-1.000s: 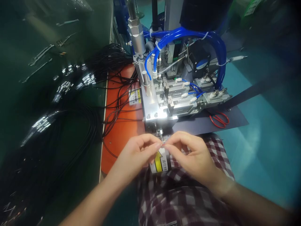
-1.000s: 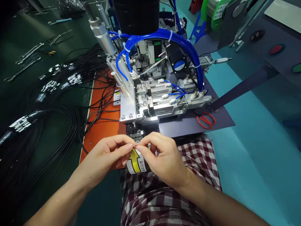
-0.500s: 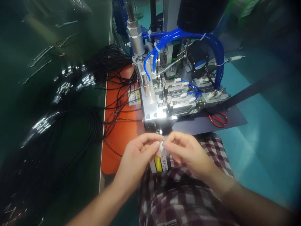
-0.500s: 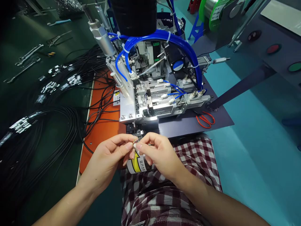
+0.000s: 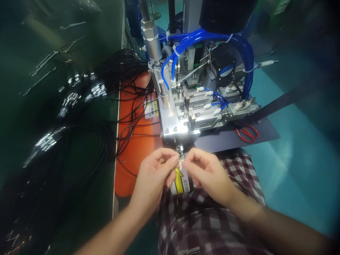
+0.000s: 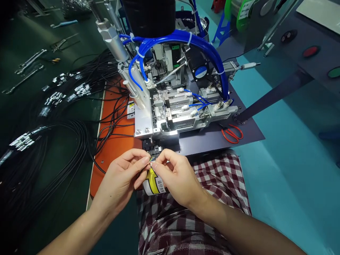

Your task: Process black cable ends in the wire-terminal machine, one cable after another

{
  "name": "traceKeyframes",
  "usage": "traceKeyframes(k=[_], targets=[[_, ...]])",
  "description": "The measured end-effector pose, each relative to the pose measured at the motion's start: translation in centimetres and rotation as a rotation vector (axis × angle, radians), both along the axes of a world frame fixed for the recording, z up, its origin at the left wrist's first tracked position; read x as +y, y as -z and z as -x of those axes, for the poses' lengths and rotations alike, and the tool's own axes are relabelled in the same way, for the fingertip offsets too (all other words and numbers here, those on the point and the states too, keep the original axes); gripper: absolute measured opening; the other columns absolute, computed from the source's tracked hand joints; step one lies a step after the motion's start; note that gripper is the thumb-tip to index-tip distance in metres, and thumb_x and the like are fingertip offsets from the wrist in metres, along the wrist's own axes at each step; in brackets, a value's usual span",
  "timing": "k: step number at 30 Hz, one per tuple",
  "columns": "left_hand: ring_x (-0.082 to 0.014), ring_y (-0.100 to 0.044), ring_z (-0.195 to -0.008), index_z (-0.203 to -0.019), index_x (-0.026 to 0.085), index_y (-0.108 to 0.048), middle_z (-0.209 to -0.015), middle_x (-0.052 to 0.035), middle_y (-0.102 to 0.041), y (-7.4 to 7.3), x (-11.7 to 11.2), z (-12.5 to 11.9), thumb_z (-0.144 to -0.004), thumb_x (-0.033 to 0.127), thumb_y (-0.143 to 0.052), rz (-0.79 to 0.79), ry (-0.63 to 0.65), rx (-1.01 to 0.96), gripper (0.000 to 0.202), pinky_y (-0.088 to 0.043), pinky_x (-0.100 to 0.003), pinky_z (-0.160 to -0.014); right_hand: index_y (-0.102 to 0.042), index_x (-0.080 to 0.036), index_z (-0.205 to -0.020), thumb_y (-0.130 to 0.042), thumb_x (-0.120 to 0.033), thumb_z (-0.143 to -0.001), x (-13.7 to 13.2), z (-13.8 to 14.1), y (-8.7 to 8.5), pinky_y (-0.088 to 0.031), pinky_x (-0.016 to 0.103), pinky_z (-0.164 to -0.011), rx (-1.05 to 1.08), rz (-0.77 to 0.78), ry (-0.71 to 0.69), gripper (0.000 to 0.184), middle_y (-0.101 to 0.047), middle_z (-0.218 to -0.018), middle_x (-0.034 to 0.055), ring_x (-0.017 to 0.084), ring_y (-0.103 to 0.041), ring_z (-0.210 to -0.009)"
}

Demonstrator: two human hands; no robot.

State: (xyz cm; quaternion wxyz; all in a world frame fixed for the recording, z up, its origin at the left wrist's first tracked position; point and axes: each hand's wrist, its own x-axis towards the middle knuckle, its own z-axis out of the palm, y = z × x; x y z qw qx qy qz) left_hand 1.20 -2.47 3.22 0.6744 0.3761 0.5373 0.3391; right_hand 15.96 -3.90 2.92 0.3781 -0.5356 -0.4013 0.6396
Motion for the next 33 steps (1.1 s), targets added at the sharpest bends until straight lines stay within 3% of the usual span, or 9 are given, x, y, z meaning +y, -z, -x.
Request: traceKeyframes(k=[5, 6, 9, 12, 18, 21, 24, 28, 33], targets=[[-0.0126, -0.055, -0.072, -0.08, 0.019, -0.064, -0.083, -0.0017, -0.059, 0.0, -0.6, -0.1, -0.084, 0.024, -0.062, -0.472, 0.0, 0.352, 0.007, -0.042, -0.022, -0.06, -0.046, -0.019, -0.061, -0.056, -0.023, -0.077, 0.6, 0.0, 0.1, -0.029, 0.019, -0.04, 0.073, 0.07, -0.006, 0.019, -0.04, -0.04, -0.0095, 0.006, -0.035, -0.038], [-0.0123, -0.055, -0.071, -0.083, 0.02, -0.064, -0.081, -0.0014, -0.059, -0.2, -0.5, 0.0, -0.085, 0.025, -0.06, -0.44, 0.036, 0.338, 0.007, -0.042, -0.021, -0.059, -0.046, -0.019, -0.061, -0.056, -0.023, -0.076, 0.7, -0.1, 0.1, -0.029, 0.019, -0.04, 0.072, 0.07, 0.004, 0.019, -0.04, -0.041, -0.0096, 0.006, -0.035, -0.038], [-0.0073, -0.044, -0.051, -0.092, 0.02, -0.063, -0.064, 0.0032, -0.054, -0.6, 0.1, 0.4, -0.086, 0.032, -0.06, -0.106, 0.137, 0.181, 0.014, -0.034, -0.018, -0.045, -0.046, -0.02, -0.064, -0.058, -0.025, -0.078, 0.7, -0.3, 0.0, -0.029, 0.019, -0.04, 0.05, 0.05, 0.028, 0.019, -0.04, -0.043, -0.0098, 0.007, -0.035, -0.039], [-0.0048, -0.035, -0.045, -0.09, 0.018, -0.064, -0.053, 0.0065, -0.045, -0.5, 0.6, 0.6, -0.081, 0.035, -0.067, 0.079, 0.129, 0.065, 0.02, -0.027, -0.017, -0.042, -0.046, -0.02, -0.066, -0.058, -0.027, -0.081, 0.4, -0.2, 0.0, -0.029, 0.02, -0.04, 0.017, 0.011, 0.012, 0.021, -0.039, -0.046, -0.0096, 0.007, -0.035, -0.041], [-0.0026, -0.029, -0.04, -0.073, 0.014, -0.064, -0.041, 0.008, -0.039, -0.1, 0.7, 0.2, -0.075, 0.028, -0.072, 0.076, -0.023, -0.024, 0.017, -0.022, -0.016, -0.042, -0.049, -0.019, -0.067, -0.053, -0.022, -0.087, -0.2, 0.5, 0.5, -0.037, 0.023, -0.052, -0.291, -0.277, -0.019, 0.021, -0.048, -0.062, -0.004, 0.01, -0.044, -0.056], [-0.003, -0.026, -0.038, -0.068, 0.014, -0.06, -0.038, 0.0085, -0.036, -0.2, 0.9, 0.2, -0.074, 0.03, -0.072, 0.15, -0.02, -0.044, 0.02, -0.02, -0.017, -0.04, -0.056, -0.018, -0.071, -0.055, -0.02, -0.087, 0.0, 0.1, 0.8, -0.039, 0.023, -0.052, -0.385, -0.322, -0.099, 0.017, -0.054, -0.063, -0.0032, 0.01, -0.048, -0.056], [-0.0042, -0.024, -0.038, -0.071, 0.016, -0.06, -0.037, 0.0086, -0.035, -0.3, 1.1, 0.4, -0.075, 0.033, -0.07, 0.204, 0.009, -0.065, 0.021, -0.02, -0.018, -0.038, -0.063, -0.018, -0.084, -0.061, -0.018, -0.085, 0.4, -0.7, 1.0, -0.04, 0.022, -0.051, -0.42, -0.443, -0.06, 0.002, -0.063, -0.073, -0.0017, 0.009, -0.05, -0.054], [-0.0053, -0.024, -0.039, -0.073, 0.016, -0.06, -0.038, 0.008, -0.036, -0.3, 1.1, 0.6, -0.076, 0.035, -0.069, 0.206, 0.022, -0.07, 0.021, -0.019, -0.02, -0.039, -0.065, -0.016, -0.105, -0.058, -0.008, -0.085, 0.5, -1.1, 1.4, -0.045, 0.023, -0.057, -0.484, -0.78, 0.044, 0.023, -0.066, -0.09, 0.0047, 0.011, -0.057, -0.067], [-0.0052, -0.02, -0.04, -0.072, 0.017, -0.057, -0.038, 0.0088, -0.034, -0.5, 1.2, 0.7, -0.076, 0.034, -0.068, 0.231, 0.025, -0.088, 0.021, -0.014, -0.02, -0.04, -0.064, -0.015, -0.113, -0.054, -0.002, -0.086, 0.2, -1.0, 2.2, -0.049, 0.028, -0.063, -0.581, -0.966, 0.002, 0.031, -0.068, -0.092, 0.0088, 0.016, -0.063, -0.075]])
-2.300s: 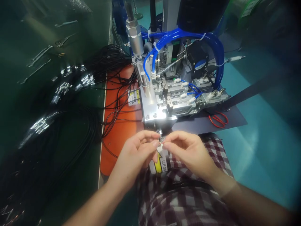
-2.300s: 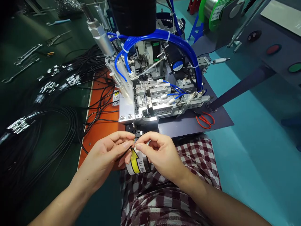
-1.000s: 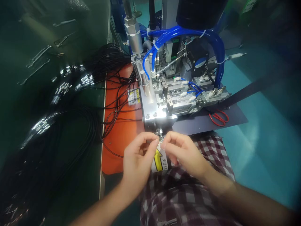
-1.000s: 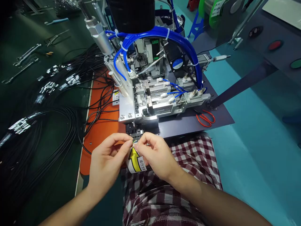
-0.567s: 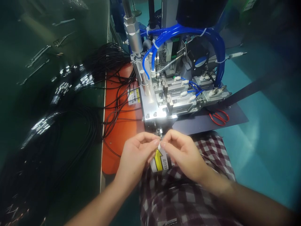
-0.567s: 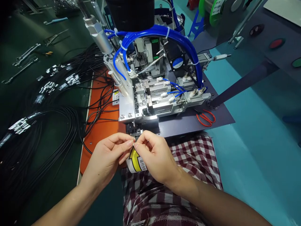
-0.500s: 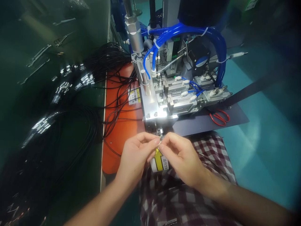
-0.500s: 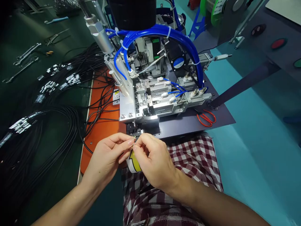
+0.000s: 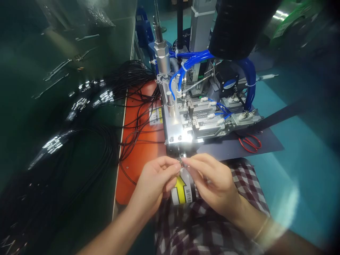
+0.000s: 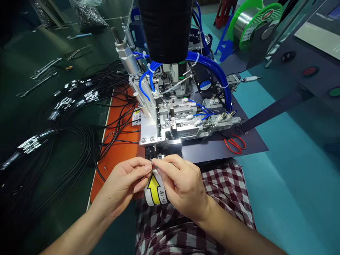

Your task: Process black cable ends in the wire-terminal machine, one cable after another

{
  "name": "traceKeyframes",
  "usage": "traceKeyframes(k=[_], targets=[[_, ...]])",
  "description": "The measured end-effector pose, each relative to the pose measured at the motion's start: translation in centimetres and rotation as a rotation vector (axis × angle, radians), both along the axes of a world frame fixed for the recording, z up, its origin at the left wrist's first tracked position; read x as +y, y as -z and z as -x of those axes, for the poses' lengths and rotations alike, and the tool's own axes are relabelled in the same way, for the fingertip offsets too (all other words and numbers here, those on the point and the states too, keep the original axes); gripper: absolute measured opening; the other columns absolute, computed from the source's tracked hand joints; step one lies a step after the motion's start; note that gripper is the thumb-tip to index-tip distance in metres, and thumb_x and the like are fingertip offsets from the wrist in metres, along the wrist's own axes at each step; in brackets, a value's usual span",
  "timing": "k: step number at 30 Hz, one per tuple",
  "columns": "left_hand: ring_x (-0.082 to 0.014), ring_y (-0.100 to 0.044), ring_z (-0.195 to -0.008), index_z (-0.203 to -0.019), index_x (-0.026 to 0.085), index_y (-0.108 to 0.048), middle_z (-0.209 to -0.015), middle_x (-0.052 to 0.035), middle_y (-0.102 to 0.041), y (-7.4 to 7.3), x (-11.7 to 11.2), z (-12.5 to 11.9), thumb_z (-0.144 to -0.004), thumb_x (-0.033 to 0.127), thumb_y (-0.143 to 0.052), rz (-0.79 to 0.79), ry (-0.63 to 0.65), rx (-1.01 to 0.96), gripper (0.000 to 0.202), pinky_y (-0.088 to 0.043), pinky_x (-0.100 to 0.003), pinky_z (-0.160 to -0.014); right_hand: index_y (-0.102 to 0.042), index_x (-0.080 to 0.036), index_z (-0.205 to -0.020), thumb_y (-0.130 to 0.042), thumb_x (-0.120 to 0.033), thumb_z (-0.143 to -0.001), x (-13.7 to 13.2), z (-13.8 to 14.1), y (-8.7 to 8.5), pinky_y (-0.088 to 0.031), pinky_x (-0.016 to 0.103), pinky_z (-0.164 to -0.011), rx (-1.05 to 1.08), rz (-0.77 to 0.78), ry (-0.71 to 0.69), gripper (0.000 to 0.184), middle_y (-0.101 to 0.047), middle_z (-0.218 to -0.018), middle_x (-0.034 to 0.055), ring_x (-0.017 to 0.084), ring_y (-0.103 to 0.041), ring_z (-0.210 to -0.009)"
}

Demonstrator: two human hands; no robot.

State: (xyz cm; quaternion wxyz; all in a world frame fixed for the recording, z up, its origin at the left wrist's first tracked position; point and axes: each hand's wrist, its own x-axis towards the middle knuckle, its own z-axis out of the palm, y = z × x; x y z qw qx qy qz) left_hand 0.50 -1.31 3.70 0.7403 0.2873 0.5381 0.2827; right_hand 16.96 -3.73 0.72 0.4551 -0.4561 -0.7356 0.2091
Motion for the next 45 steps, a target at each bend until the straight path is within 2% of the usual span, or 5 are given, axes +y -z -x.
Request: traceKeyframes(k=[4, 31, 36, 41, 45], targets=[[-0.0052, -0.021, -0.04, -0.073, 0.017, -0.058, -0.039, 0.0082, -0.035, 0.0, 0.0, 0.0, -0.078, 0.034, -0.067, -0.011, 0.01, -0.009, 0.021, -0.015, -0.02, -0.04, -0.064, -0.018, -0.112, -0.058, -0.002, -0.084, -0.2, -0.1, 0.3, -0.046, 0.031, -0.061, -0.154, -0.096, 0.037, 0.033, -0.071, -0.091, 0.0068, 0.018, -0.066, -0.077], [-0.0037, -0.024, -0.04, -0.071, 0.015, -0.06, -0.038, 0.0078, -0.037, 0.2, 0.1, 0.0, -0.077, 0.033, -0.069, -0.008, 0.022, -0.015, 0.021, -0.019, -0.018, -0.041, -0.066, -0.017, -0.11, -0.06, -0.002, -0.084, -0.5, -0.3, 1.3, -0.043, 0.029, -0.056, -0.171, -0.203, 0.087, 0.031, -0.077, -0.098, 0.0078, 0.017, -0.071, -0.079], [-0.0039, -0.025, -0.038, -0.073, 0.015, -0.061, -0.037, 0.0082, -0.037, 0.1, 0.0, -0.2, -0.076, 0.034, -0.07, -0.007, 0.016, 0.005, 0.021, -0.019, -0.018, -0.041, -0.07, -0.017, -0.095, -0.06, -0.007, -0.084, 0.1, 0.4, 0.4, -0.052, 0.027, -0.063, 0.167, 0.076, 0.152, 0.018, -0.074, -0.086, 0.0055, 0.015, -0.067, -0.07], [-0.0041, -0.026, -0.039, -0.072, 0.015, -0.06, -0.037, 0.0082, -0.037, 0.2, 0.0, -0.1, -0.074, 0.033, -0.071, -0.044, 0.032, 0.03, 0.021, -0.016, -0.02, -0.042, -0.069, -0.016, -0.075, -0.07, -0.024, -0.076, 1.0, 0.8, -1.0, -0.035, 0.02, -0.036, 0.422, 0.667, 0.12, 0.008, -0.062, -0.058, -0.0009, 0.008, -0.044, -0.04], [-0.0047, -0.025, -0.04, -0.074, 0.015, -0.06, -0.038, 0.0087, -0.037, 0.4, 0.0, -0.1, -0.075, 0.031, -0.071, -0.079, 0.061, 0.042, 0.019, -0.016, -0.021, -0.043, -0.067, -0.014, -0.071, -0.071, -0.025, -0.073, 1.3, 0.7, -1.4, -0.03, 0.019, -0.036, 0.49, 0.83, 0.092, 0.012, -0.052, -0.051, -0.0031, 0.007, -0.039, -0.041]])
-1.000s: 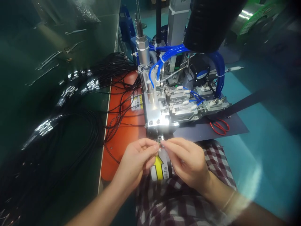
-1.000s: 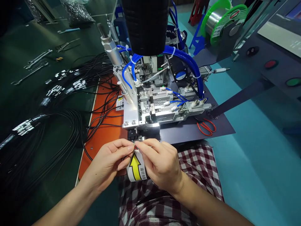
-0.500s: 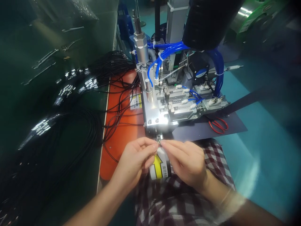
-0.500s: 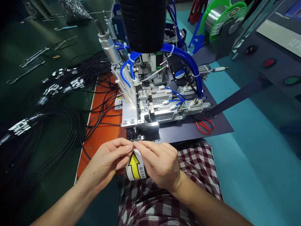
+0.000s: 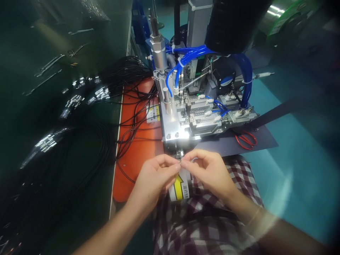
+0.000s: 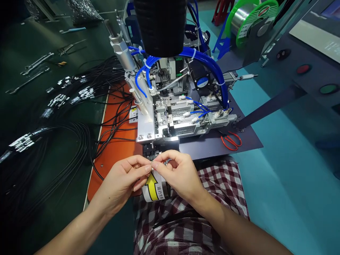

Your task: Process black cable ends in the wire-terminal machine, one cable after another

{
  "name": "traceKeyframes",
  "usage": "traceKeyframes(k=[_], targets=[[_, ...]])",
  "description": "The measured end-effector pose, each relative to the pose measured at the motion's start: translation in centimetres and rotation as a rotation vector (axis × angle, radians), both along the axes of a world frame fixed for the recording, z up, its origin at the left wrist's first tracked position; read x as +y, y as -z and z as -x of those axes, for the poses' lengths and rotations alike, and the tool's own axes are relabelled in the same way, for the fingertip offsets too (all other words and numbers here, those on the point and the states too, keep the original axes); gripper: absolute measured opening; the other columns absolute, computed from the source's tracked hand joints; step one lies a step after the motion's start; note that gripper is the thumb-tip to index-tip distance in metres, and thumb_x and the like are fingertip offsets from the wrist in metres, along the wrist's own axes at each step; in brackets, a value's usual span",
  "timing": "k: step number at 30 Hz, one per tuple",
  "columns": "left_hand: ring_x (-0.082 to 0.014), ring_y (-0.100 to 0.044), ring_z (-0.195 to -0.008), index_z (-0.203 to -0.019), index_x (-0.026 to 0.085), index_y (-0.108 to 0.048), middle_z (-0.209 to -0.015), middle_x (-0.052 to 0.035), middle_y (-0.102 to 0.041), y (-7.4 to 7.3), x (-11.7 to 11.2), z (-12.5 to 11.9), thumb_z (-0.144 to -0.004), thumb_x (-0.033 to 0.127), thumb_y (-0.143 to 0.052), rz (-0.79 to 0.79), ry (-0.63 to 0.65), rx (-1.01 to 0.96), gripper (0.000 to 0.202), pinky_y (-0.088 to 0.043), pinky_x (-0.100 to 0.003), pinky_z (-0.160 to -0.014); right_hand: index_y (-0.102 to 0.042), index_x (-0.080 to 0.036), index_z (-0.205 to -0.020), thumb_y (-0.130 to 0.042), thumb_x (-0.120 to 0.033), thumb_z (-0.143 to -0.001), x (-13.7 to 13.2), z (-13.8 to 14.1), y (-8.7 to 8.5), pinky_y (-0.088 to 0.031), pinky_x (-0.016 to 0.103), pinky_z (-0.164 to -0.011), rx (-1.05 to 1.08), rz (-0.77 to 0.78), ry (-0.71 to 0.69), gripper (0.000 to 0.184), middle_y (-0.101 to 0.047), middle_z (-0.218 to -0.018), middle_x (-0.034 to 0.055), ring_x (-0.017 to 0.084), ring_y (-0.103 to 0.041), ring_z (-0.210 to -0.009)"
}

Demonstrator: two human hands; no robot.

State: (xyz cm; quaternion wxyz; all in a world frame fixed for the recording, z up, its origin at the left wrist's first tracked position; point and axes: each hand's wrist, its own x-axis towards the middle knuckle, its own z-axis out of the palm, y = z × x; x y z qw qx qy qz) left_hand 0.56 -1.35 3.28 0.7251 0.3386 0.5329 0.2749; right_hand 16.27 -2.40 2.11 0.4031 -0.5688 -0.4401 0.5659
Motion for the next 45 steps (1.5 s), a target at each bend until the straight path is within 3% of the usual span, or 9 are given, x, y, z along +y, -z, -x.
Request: traceKeyframes(k=[4, 11, 20, 27, 32, 35, 38, 45], targets=[[-0.0052, -0.027, -0.041, -0.076, 0.016, -0.06, -0.04, 0.0083, -0.038, 0.1, -0.2, 0.0, -0.077, 0.033, -0.069, -0.008, -0.01, -0.007, 0.02, -0.017, -0.022, -0.043, -0.062, -0.015, -0.074, -0.067, -0.03, -0.077, -0.2, 0.0, 0.0, -0.025, 0.018, -0.035, 0.082, 0.076, -0.032, 0.016, -0.04, -0.043, -0.0078, 0.006, -0.032, -0.037], [-0.0039, -0.026, -0.038, -0.067, 0.015, -0.055, -0.039, 0.0073, -0.04, -0.3, -0.2, 0.1, -0.079, 0.033, -0.066, -0.008, -0.018, -0.08, 0.024, -0.017, -0.02, -0.042, -0.054, -0.017, -0.078, -0.061, -0.032, -0.083, -0.2, 0.2, -0.4, -0.022, 0.016, -0.035, 0.215, 0.103, -0.101, 0.017, -0.035, -0.043, -0.0108, 0.005, -0.028, -0.038], [-0.003, -0.029, -0.037, -0.066, 0.013, -0.059, -0.039, 0.0058, -0.042, -0.8, 0.2, 0.5, -0.075, 0.029, -0.069, 0.029, 0.052, -0.112, 0.02, -0.021, -0.019, -0.043, -0.056, -0.018, -0.081, -0.061, -0.037, -0.085, 0.5, -0.9, 0.5, -0.016, 0.017, -0.037, 0.344, 0.156, -0.269, 0.02, -0.032, -0.046, -0.0111, 0.004, -0.023, -0.04], [-0.0024, -0.028, -0.036, -0.064, 0.013, -0.059, -0.039, 0.0064, -0.04, -0.8, 0.4, 0.5, -0.071, 0.027, -0.071, 0.058, 0.029, -0.156, 0.02, -0.019, -0.019, -0.042, -0.055, -0.017, -0.079, -0.062, -0.034, -0.084, 0.1, -0.4, 0.2, -0.019, 0.017, -0.036, 0.27, 0.071, -0.187, 0.018, -0.036, -0.051, -0.0096, 0.004, -0.026, -0.04], [-0.0001, -0.032, -0.036, -0.067, 0.011, -0.063, -0.054, 0.0008, -0.054, -0.8, 0.8, 0.9, -0.07, 0.026, -0.073, 0.096, 0.15, -0.14, 0.019, -0.018, -0.018, -0.041, -0.058, -0.016, -0.081, -0.06, -0.027, -0.085, 1.2, -1.2, 0.2, -0.032, 0.018, -0.043, 0.198, -0.05, -0.344, 0.011, -0.054, -0.072, -0.0008, 0.008, -0.042, -0.056], [-0.0003, -0.033, -0.036, -0.067, 0.01, -0.064, -0.053, 0.0015, -0.052, -0.7, 0.8, 0.8, -0.071, 0.026, -0.073, 0.09, 0.198, -0.103, 0.018, -0.018, -0.018, -0.039, -0.061, -0.016, -0.081, -0.058, -0.023, -0.086, 1.8, -1.9, 0.2, -0.039, 0.021, -0.05, 0.161, -0.102, -0.453, 0.008, -0.056, -0.078, 0.0014, 0.011, -0.048, -0.065], [-0.0008, -0.033, -0.036, -0.067, 0.011, -0.063, -0.05, 0.0037, -0.049, -0.6, 0.6, 0.4, -0.07, 0.026, -0.073, 0.054, 0.166, -0.068, 0.018, -0.018, -0.017, -0.039, -0.06, -0.015, -0.08, -0.058, -0.022, -0.086, 2.0, -2.0, 0.1, -0.04, 0.022, -0.052, 0.153, -0.13, -0.483, 0.009, -0.057, -0.078, 0.0009, 0.01, -0.047, -0.063], [-0.0021, -0.029, -0.036, -0.064, 0.014, -0.057, -0.041, 0.0082, -0.039, -0.2, 0.1, 0.1, -0.071, 0.028, -0.072, 0.0, 0.09, -0.019, 0.021, -0.02, -0.018, -0.039, -0.059, -0.015, -0.081, -0.06, -0.027, -0.084, 1.7, -1.6, 0.4, -0.031, 0.02, -0.045, 0.165, -0.076, -0.387, 0.012, -0.053, -0.074, -0.0013, 0.007, -0.036, -0.054]])
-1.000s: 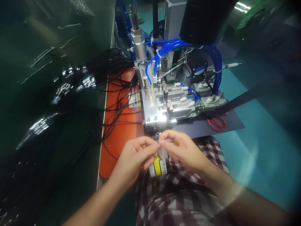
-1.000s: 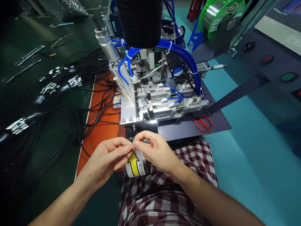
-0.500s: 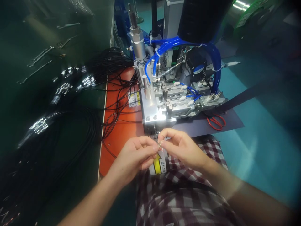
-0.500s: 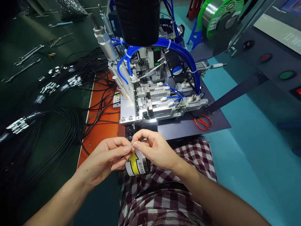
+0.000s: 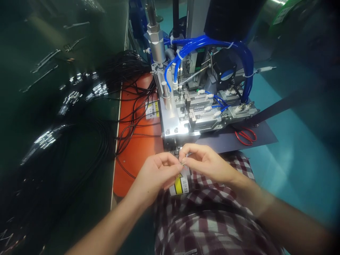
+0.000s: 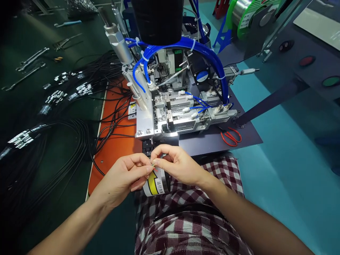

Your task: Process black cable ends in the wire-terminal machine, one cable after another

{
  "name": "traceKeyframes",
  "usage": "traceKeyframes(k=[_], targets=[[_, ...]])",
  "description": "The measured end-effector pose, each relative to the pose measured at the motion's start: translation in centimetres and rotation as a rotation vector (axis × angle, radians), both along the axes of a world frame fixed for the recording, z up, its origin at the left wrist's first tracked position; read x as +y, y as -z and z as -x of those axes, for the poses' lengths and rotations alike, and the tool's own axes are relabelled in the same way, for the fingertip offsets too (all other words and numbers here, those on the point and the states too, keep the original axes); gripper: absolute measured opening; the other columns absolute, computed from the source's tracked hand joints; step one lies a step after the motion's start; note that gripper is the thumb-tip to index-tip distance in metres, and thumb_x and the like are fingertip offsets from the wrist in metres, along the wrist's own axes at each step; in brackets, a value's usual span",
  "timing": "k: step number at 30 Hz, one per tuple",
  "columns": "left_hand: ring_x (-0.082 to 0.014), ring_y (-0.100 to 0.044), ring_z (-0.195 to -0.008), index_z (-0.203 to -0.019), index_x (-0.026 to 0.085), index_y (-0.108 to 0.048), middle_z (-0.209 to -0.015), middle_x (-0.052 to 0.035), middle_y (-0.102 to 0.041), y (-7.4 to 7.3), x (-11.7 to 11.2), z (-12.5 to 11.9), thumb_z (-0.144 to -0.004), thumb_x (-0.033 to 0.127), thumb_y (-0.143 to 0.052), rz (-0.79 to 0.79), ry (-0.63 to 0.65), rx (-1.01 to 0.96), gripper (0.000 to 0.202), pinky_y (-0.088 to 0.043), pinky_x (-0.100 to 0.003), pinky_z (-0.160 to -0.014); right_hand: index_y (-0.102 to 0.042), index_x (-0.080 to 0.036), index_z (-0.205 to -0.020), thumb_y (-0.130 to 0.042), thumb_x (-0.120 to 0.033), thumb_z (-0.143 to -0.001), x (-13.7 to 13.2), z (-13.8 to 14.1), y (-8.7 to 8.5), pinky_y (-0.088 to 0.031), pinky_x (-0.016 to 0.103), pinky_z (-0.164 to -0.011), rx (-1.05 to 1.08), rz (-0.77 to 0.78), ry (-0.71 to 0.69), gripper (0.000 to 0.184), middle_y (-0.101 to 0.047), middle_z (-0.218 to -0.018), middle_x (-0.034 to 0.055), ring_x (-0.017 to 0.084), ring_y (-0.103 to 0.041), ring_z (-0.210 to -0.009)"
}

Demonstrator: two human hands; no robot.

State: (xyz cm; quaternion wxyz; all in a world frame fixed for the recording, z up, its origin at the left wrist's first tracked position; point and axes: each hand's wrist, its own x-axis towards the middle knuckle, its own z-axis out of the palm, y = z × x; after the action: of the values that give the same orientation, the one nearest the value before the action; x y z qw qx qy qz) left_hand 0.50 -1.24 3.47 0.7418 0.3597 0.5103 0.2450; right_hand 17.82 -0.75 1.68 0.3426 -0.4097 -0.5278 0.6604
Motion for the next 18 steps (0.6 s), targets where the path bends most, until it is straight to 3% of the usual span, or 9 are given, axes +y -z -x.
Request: traceKeyframes(k=[6, 14, 16, 18], targets=[[-0.0027, -0.027, -0.037, -0.065, 0.016, -0.056, -0.039, 0.0091, -0.037, 0.3, -0.1, 0.0, -0.075, 0.024, -0.068, -0.035, -0.033, 0.007, 0.018, -0.021, -0.018, -0.041, -0.058, -0.017, -0.083, -0.057, -0.034, -0.087, -0.2, -0.2, -0.4, -0.026, 0.019, -0.04, -0.039, 0.093, 0.089, 0.017, -0.047, -0.061, -0.0059, 0.005, -0.031, -0.043], [-0.0044, -0.027, -0.039, -0.067, 0.017, -0.056, -0.042, 0.0088, -0.036, 0.2, -0.4, -0.2, -0.078, 0.026, -0.066, -0.066, -0.023, 0.044, 0.017, -0.021, -0.018, -0.041, -0.06, -0.016, -0.075, -0.061, -0.024, -0.082, -1.6, 0.6, -0.6, -0.027, 0.02, -0.041, -0.201, 0.02, 0.217, 0.011, -0.048, -0.059, -0.0043, 0.007, -0.036, -0.047], [-0.0063, -0.036, -0.043, -0.069, 0.017, -0.059, -0.048, 0.0055, -0.045, 0.1, -0.8, -0.3, -0.078, 0.026, -0.066, -0.187, -0.049, 0.15, 0.014, -0.028, -0.019, -0.044, -0.057, -0.016, -0.074, -0.059, -0.024, -0.083, -1.8, 0.9, -0.6, -0.025, 0.019, -0.04, -0.18, 0.067, 0.227, 0.013, -0.043, -0.055, -0.0063, 0.006, -0.032, -0.045], [-0.0101, -0.049, -0.056, -0.07, 0.017, -0.064, -0.063, -0.0002, -0.057, -0.1, -1.2, -0.5, -0.078, 0.025, -0.065, -0.412, -0.088, 0.308, 0.011, -0.037, -0.021, -0.052, -0.054, -0.017, -0.072, -0.057, -0.027, -0.085, -1.9, 1.1, -0.7, -0.023, 0.018, -0.037, -0.116, 0.18, 0.225, 0.017, -0.039, -0.05, -0.0084, 0.005, -0.029, -0.042]])
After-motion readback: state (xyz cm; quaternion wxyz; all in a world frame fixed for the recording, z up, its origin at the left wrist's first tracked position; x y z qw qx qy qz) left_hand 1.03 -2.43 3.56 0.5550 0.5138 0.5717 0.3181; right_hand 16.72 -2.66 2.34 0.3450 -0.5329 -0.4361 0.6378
